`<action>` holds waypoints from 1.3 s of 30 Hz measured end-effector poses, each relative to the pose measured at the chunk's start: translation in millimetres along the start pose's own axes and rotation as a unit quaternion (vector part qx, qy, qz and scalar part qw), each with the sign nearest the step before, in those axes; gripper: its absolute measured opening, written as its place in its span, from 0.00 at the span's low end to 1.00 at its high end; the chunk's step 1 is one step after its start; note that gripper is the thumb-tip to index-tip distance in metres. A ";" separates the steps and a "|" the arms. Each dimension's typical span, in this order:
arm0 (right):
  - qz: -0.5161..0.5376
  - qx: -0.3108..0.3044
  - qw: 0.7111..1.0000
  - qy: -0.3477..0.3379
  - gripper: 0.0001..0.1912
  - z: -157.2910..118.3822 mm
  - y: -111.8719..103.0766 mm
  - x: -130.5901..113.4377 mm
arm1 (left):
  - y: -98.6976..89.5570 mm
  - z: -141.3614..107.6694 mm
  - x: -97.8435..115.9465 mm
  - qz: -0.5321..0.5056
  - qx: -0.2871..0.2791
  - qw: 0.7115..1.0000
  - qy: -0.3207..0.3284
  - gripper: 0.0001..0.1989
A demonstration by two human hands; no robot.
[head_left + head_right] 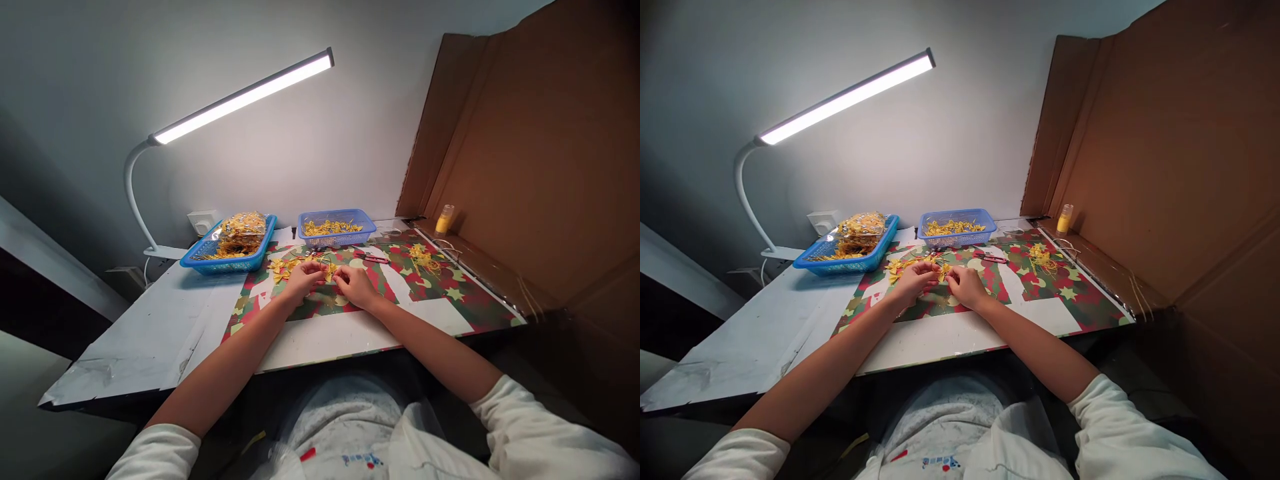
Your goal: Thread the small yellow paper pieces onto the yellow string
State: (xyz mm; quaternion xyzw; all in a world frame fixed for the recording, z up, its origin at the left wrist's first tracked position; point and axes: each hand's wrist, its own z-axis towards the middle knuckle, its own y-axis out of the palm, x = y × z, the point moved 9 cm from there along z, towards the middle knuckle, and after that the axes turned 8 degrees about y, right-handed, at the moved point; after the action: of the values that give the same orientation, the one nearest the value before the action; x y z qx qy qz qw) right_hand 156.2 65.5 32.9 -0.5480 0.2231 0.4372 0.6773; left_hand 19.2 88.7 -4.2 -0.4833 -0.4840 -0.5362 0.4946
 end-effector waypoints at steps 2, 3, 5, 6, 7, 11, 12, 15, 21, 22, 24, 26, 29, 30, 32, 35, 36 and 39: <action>0.002 0.002 1.000 -0.001 0.08 -0.1 0.0 -0.1 | 0.0 0.0 0.2 0.000 0.001 1.000 0.001 0.15; 0.003 0.004 1.000 -0.001 0.08 0.0 0.0 0.2 | 0.1 0.0 0.4 -0.001 0.001 1.000 0.002 0.15; 0.006 0.008 1.000 0.002 0.08 0.3 0.2 1.4 | 0.9 0.0 0.9 -0.005 -0.001 1.000 0.003 0.15; 0.006 0.010 1.000 0.003 0.08 0.6 0.4 2.2 | 1.4 0.0 1.2 -0.008 -0.002 1.000 0.003 0.14; 0.006 0.011 1.000 0.005 0.08 0.9 0.8 2.9 | 1.8 -0.1 1.4 -0.011 -0.003 1.000 0.002 0.14; 0.005 0.017 1.000 0.007 0.08 2.3 2.3 5.1 | 2.5 0.0 0.6 -0.020 -0.003 1.000 0.000 0.15; 0.005 0.019 1.000 0.007 0.08 2.5 2.6 5.6 | 2.5 0.3 0.4 -0.024 -0.003 1.000 0.002 0.15; 0.005 0.023 1.000 0.010 0.09 3.0 3.4 6.5 | 2.2 1.6 -0.6 -0.032 -0.003 0.999 0.013 0.16; 0.013 0.021 1.000 0.018 0.08 3.0 4.5 6.6 | 1.8 3.7 -3.2 -0.029 -0.011 0.999 0.022 0.17; 0.014 0.020 1.000 0.020 0.08 3.1 4.5 6.5 | 1.6 3.7 -3.5 -0.028 -0.012 0.999 0.021 0.17; 0.013 0.019 1.000 0.021 0.08 3.3 4.6 6.3 | 1.1 3.6 -3.8 -0.026 -0.011 0.999 0.019 0.17; 0.014 0.018 1.000 0.020 0.08 3.4 4.6 6.2 | 0.1 3.2 -3.2 -0.024 -0.007 0.999 0.020 0.17; 0.020 0.018 1.000 0.016 0.08 3.3 4.5 6.0 | -0.6 2.3 -1.1 -0.023 -0.003 0.999 0.024 0.18; 0.021 0.018 1.000 0.014 0.08 3.2 4.4 5.9 | -0.2 2.0 -0.6 -0.024 -0.005 0.999 0.025 0.18; 0.021 0.016 1.000 0.012 0.09 2.9 4.5 5.8 | 0.9 1.6 0.2 -0.028 -0.008 0.999 0.026 0.18; 0.022 0.015 1.000 0.013 0.08 2.3 4.6 6.1 | 2.0 1.5 0.6 -0.026 -0.011 0.999 0.028 0.18; 0.022 0.016 1.000 0.014 0.08 2.2 4.6 6.2 | 2.2 1.5 0.7 -0.023 -0.012 0.999 0.030 0.18; 0.022 0.020 0.999 0.015 0.08 1.9 4.6 6.0 | 2.7 0.9 1.5 -0.014 -0.014 0.999 0.034 0.18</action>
State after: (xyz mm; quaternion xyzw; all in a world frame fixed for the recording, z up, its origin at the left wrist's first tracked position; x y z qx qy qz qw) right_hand 155.1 69.5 26.2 -0.5358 0.2536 0.4396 0.6748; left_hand 21.8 89.5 -2.6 -0.4647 -0.4662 -0.5658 0.4966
